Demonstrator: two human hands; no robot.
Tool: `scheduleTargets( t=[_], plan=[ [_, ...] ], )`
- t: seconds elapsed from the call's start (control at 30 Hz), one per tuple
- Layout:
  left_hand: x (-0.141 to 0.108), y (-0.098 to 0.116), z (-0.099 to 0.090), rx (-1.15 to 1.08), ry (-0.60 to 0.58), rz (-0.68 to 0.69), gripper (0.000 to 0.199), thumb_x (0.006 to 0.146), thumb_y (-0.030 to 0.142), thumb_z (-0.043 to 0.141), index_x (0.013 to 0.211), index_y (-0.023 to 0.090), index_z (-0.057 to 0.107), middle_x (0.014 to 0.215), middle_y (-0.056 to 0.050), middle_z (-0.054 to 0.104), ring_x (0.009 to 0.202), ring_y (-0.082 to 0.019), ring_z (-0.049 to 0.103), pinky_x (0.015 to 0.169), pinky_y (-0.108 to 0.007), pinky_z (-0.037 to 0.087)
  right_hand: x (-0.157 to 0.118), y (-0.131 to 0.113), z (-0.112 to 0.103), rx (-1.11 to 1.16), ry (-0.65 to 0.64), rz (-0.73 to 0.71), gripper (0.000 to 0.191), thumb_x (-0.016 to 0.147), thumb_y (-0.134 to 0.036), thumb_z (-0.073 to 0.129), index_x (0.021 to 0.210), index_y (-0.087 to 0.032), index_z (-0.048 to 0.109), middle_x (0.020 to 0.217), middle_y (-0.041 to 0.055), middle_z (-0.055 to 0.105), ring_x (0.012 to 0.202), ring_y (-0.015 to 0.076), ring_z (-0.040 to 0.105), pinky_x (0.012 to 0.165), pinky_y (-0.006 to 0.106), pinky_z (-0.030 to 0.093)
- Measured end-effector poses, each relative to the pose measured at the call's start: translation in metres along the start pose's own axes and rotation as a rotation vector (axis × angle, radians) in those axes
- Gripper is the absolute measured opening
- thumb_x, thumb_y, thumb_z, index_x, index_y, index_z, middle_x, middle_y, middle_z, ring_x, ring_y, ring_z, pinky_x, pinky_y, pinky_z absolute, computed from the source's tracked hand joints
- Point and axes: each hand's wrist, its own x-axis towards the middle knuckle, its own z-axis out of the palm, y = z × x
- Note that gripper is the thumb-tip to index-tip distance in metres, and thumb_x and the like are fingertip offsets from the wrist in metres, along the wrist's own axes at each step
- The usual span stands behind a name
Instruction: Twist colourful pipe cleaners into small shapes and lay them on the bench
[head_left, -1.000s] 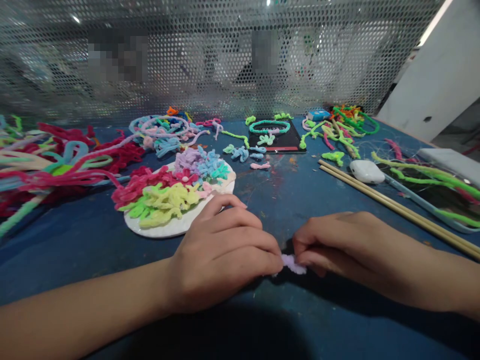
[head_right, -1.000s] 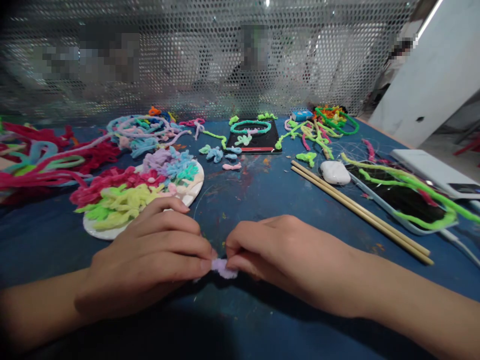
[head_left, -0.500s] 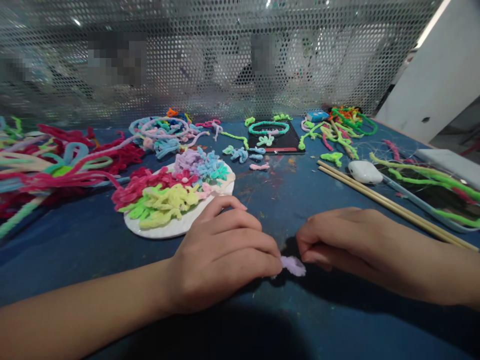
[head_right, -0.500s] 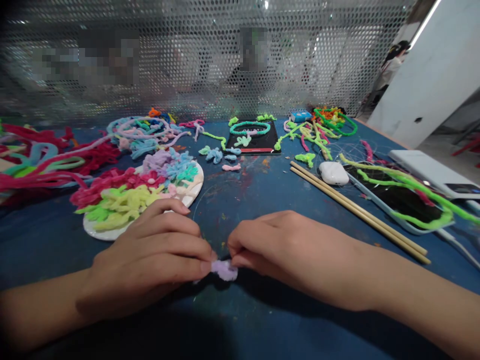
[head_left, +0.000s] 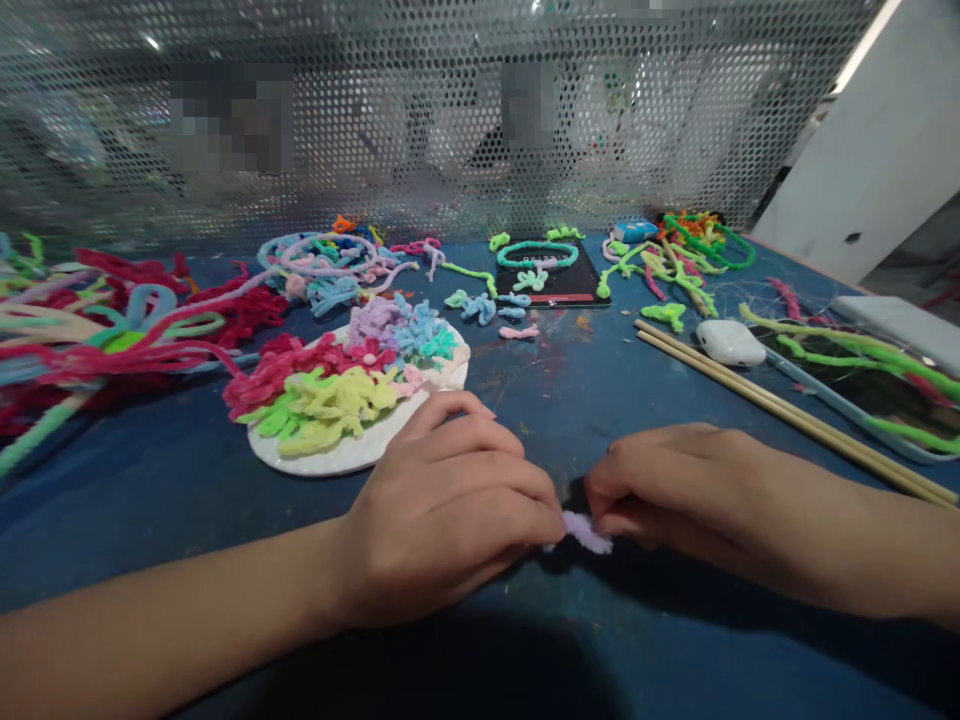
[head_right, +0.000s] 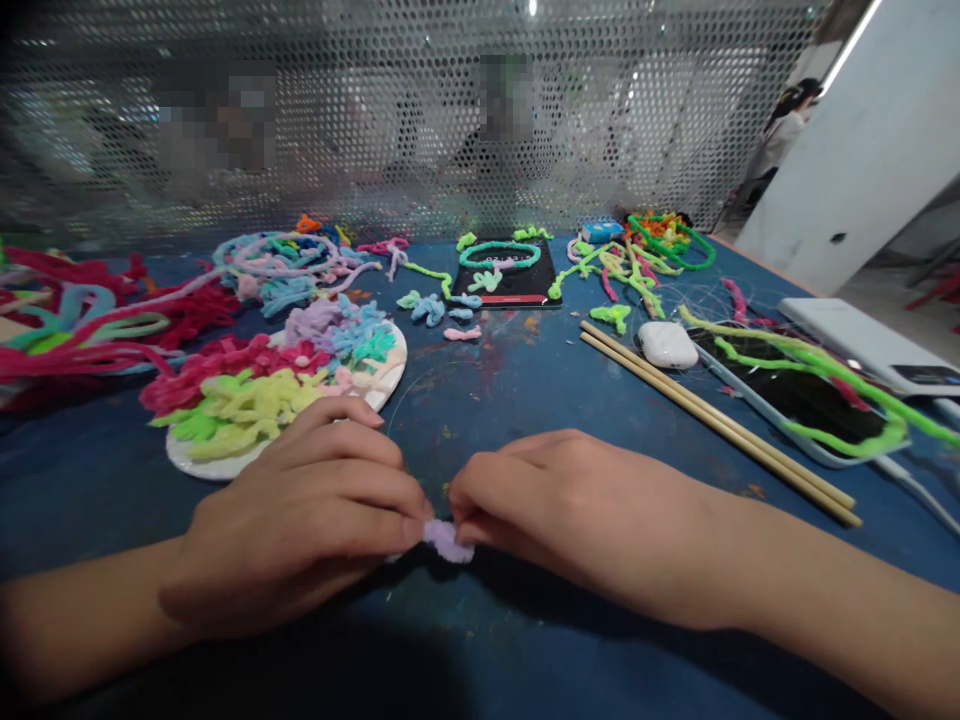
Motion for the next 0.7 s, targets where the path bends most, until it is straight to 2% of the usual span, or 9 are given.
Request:
scheduleTargets(
  t=[0.07, 0.2, 0.27, 0.4, 0.53, 0.7],
  plan=[
    [0.001, 0.001, 0.002, -0.055, 0.001, -0.024, 0.013, 0.082, 0.011, 0.062, 0.088, 0.022, 0.063, 0.090, 0.004, 0.075, 0.082, -0.015, 0.059, 0.088, -0.034, 0.037, 0.000, -0.001, -0.001, 0.013, -0.001, -0.007, 0.022, 0.098, -0.025, 0.043, 0.082, -0.018, 0.057, 0.073, -0.0021, 0.061, 0.064, 0.0075, 0.054, 0.059, 0.015, 0.040],
    [0.004, 0.001, 0.010, -0.262, 0.152, -0.122, 0.014, 0.081, 0.006, 0.060, 0.086, 0.019, 0.061, 0.081, -0.001, 0.073, 0.075, -0.015, 0.061, 0.078, -0.035, 0.042, -0.001, -0.001, 0.001, 0.033, 0.005, 0.009, 0.021, 0.097, -0.024, 0.045, 0.081, -0.018, 0.057, 0.072, -0.0031, 0.061, 0.062, 0.0067, 0.053, 0.057, 0.015, 0.038],
    [0.005, 0.001, 0.013, -0.350, 0.183, -0.167, 0.013, 0.081, 0.006, 0.060, 0.084, 0.018, 0.061, 0.079, -0.002, 0.072, 0.075, -0.015, 0.062, 0.076, -0.035, 0.044, -0.001, 0.000, 0.003, 0.039, 0.026, 0.015, 0.019, 0.097, -0.024, 0.046, 0.082, -0.018, 0.057, 0.070, -0.0035, 0.060, 0.059, 0.0064, 0.051, 0.055, 0.015, 0.037],
    [0.004, 0.000, 0.014, -0.412, 0.180, -0.186, 0.013, 0.082, 0.006, 0.061, 0.083, 0.018, 0.062, 0.079, -0.003, 0.072, 0.076, -0.015, 0.063, 0.077, -0.034, 0.046, -0.001, 0.006, 0.002, 0.071, 0.060, 0.056, 0.019, 0.096, -0.024, 0.045, 0.081, -0.018, 0.055, 0.064, -0.0048, 0.055, 0.053, 0.0065, 0.046, 0.049, 0.016, 0.033],
    [0.001, -0.001, 0.011, -0.393, 0.160, -0.126, 0.010, 0.086, 0.009, 0.060, 0.088, 0.018, 0.063, 0.083, -0.003, 0.073, 0.079, -0.016, 0.060, 0.079, -0.035, 0.044, -0.003, 0.009, -0.003, 0.106, 0.033, 0.067, 0.022, 0.097, -0.028, 0.042, 0.081, -0.018, 0.054, 0.064, -0.0039, 0.054, 0.053, 0.0075, 0.045, 0.050, 0.017, 0.033],
    [-0.001, -0.003, 0.005, -0.257, 0.028, -0.015, 0.012, 0.093, 0.017, 0.052, 0.089, 0.019, 0.064, 0.093, 0.000, 0.074, 0.085, -0.015, 0.057, 0.087, -0.035, 0.040, -0.004, 0.007, -0.006, 0.122, -0.020, 0.009, 0.018, 0.098, -0.025, 0.043, 0.087, -0.018, 0.057, 0.072, -0.0023, 0.059, 0.061, 0.0074, 0.051, 0.056, 0.016, 0.038]
  ],
)
